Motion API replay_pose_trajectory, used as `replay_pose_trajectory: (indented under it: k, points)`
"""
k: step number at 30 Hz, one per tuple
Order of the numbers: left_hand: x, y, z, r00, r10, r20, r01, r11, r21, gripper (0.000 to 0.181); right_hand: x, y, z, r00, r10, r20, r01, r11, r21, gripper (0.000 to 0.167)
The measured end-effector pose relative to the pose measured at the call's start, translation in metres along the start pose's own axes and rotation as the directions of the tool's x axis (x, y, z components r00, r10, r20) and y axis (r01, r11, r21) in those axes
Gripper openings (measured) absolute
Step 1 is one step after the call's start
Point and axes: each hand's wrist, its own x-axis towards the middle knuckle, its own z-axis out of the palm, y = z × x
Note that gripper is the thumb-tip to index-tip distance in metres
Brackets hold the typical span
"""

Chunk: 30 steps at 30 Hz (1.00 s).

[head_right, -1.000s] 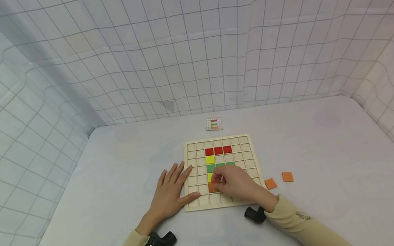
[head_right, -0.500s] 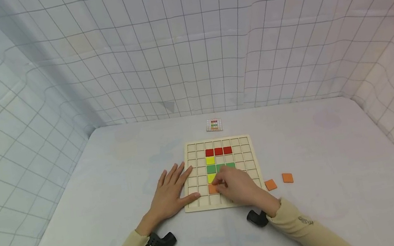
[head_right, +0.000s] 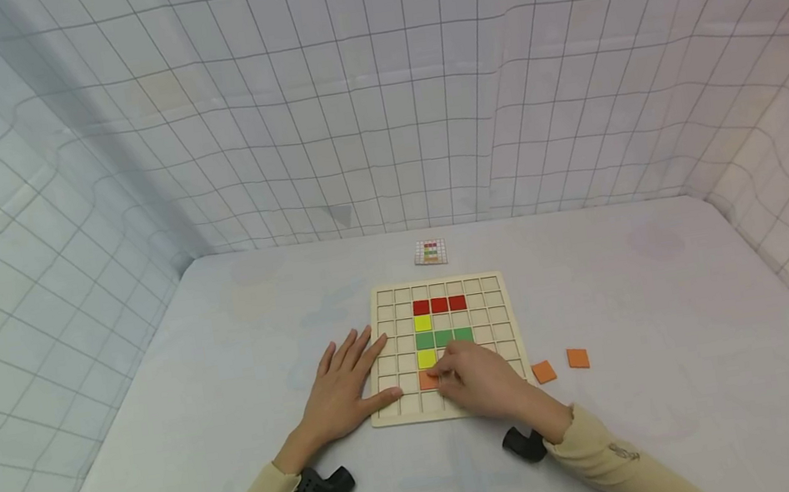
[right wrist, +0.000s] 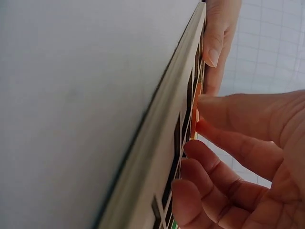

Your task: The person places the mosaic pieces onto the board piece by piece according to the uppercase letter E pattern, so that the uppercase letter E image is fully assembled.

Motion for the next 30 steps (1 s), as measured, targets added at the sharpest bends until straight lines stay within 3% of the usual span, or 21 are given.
replay_pose_trajectory:
  k: [9,14,18,24,30]
  points:
    - [0.000,0.001,0.000,1.000,0.001,-0.004,-0.001,1.000,-0.003,0.085,-0.016,0.011,-0.011,0.989,-0.118,0.088,0.103,0.982,0.159,0.022]
    - [-0.001,0.000,0.001,1.000,0.003,-0.006,-0.003,1.000,-0.007,0.085,-0.028,0.022,-0.023,0.991,-0.133,0.027,0.124,0.972,0.200,0.018]
    - [-0.001,-0.001,0.002,1.000,0.002,-0.006,-0.002,1.000,-0.003,0.085,-0.039,0.036,-0.036,0.993,-0.113,-0.037,0.118,0.979,0.165,0.014]
    - [-0.001,-0.002,0.002,1.000,0.004,-0.012,-0.004,1.000,0.000,0.085,-0.056,0.056,-0.055,0.999,-0.006,-0.042,0.008,0.999,0.054,0.018]
    - [0.000,0.000,0.000,1.000,0.004,-0.010,-0.004,1.000,-0.002,0.085,-0.067,0.073,-0.063,0.997,0.012,-0.072,-0.014,0.999,-0.030,0.022]
